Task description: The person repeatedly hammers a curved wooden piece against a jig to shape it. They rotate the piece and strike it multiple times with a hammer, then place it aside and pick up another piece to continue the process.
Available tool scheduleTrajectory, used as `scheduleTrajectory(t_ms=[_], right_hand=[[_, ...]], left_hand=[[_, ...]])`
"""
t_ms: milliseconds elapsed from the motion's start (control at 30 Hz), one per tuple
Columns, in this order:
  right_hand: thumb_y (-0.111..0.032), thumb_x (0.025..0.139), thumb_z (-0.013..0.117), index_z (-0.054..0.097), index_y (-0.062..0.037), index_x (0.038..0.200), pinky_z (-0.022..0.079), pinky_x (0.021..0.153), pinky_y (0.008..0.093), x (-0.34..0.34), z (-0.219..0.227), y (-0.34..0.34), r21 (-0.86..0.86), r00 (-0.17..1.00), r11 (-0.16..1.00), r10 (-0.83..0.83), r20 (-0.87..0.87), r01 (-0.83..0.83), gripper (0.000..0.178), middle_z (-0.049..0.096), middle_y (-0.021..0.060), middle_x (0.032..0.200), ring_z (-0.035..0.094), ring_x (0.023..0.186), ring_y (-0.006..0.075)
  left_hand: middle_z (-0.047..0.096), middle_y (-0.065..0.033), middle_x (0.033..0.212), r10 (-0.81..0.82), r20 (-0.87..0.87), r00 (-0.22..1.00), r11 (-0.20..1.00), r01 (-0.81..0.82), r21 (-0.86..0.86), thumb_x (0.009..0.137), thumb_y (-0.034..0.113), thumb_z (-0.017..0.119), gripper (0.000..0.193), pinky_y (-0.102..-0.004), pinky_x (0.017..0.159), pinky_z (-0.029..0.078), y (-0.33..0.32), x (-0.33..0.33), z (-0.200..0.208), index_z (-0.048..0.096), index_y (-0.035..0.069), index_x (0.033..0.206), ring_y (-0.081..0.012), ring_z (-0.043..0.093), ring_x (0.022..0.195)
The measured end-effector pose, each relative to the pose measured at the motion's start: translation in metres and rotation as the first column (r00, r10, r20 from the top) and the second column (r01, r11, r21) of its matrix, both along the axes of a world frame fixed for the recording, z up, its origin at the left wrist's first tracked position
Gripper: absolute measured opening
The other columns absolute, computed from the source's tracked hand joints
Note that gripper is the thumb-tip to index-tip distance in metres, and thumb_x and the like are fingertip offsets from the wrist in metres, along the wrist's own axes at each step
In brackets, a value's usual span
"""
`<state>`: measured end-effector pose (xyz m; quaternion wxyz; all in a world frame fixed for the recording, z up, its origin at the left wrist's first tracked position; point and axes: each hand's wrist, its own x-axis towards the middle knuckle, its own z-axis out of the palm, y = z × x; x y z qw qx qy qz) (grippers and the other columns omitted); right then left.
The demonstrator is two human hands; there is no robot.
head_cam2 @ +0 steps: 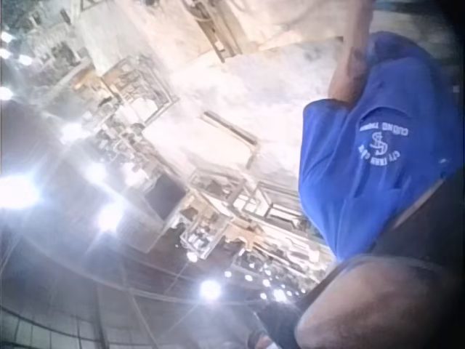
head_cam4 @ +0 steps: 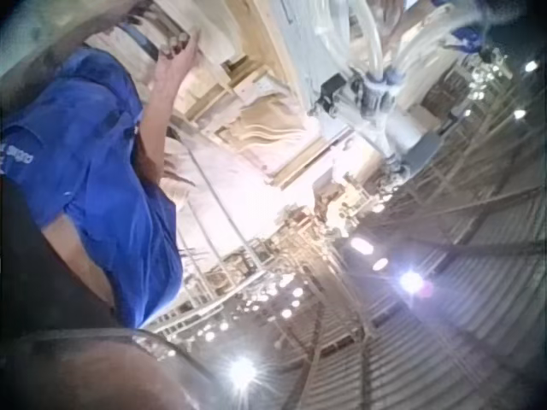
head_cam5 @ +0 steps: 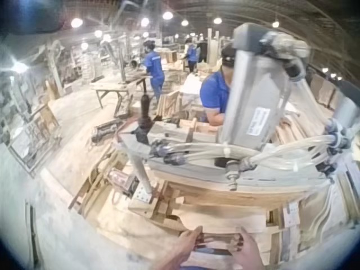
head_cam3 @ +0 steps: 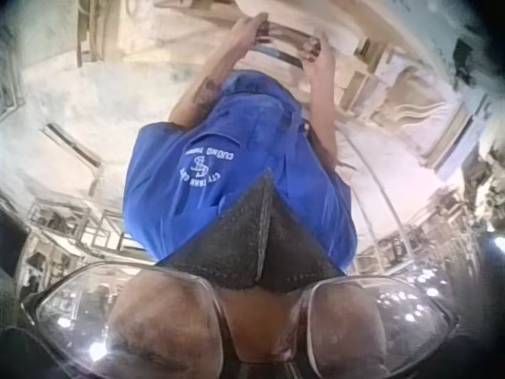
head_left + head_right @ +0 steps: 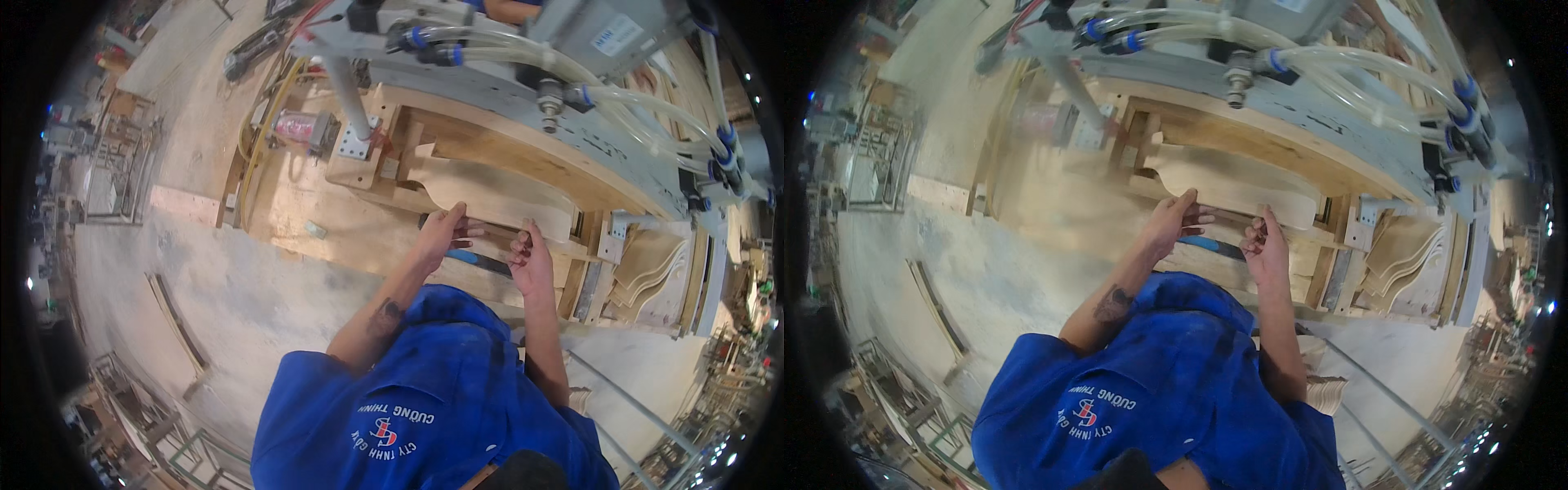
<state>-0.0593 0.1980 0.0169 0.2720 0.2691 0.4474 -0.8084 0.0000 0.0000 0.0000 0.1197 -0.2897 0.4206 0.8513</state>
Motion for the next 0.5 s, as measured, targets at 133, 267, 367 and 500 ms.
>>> scheduleTrajectory(t_ms=[133,267,367,500], right_hand=[[-0.032,0.097,0.067,0.057,-0.0161,0.091,0.034,0.047,0.0220,0.002,-0.004,0.000,0.037,0.999,0.999,-0.031,-0.009,0.032,0.020,0.051,-0.0050,0.072,0.048,0.062,0.0072],[-0.033,0.096,0.068,0.058,-0.0157,0.092,0.035,0.048,0.0225,-0.001,0.008,0.011,0.134,0.999,0.990,-0.034,-0.022,0.037,0.020,0.053,-0.0040,0.074,0.049,0.063,0.0083],[-0.032,0.095,0.070,0.059,-0.0156,0.093,0.036,0.048,0.0231,0.000,0.004,0.007,0.077,1.000,0.997,-0.012,0.014,0.011,0.020,0.055,-0.0034,0.075,0.051,0.064,0.0086],[-0.032,0.094,0.072,0.059,-0.0156,0.094,0.037,0.050,0.0238,0.002,0.001,0.002,0.060,0.999,0.997,-0.043,0.010,0.042,0.021,0.055,-0.0031,0.074,0.053,0.066,0.0102]], left_hand=[[0.071,-0.0143,0.114,0.020,-0.043,0.999,0.999,-0.019,0.033,0.106,0.041,0.046,0.047,-0.0328,0.078,0.055,0.006,0.010,0.002,0.062,-0.003,0.111,-0.0192,0.069,0.096],[0.072,-0.0121,0.113,-0.008,-0.102,0.995,0.999,0.012,0.040,0.107,0.040,0.045,0.047,-0.0310,0.076,0.054,0.010,0.006,0.007,0.061,-0.003,0.118,-0.0183,0.070,0.095],[0.072,-0.0103,0.114,-0.038,-0.067,0.997,0.999,0.039,0.011,0.106,0.041,0.045,0.048,-0.0300,0.076,0.053,0.002,0.003,0.005,0.063,-0.001,0.121,-0.0164,0.070,0.096],[0.073,-0.0090,0.111,-0.028,-0.039,0.999,0.999,0.028,-0.017,0.106,0.042,0.048,0.044,-0.0303,0.075,0.053,0.001,-0.001,0.004,0.063,0.002,0.113,-0.0144,0.068,0.092]])
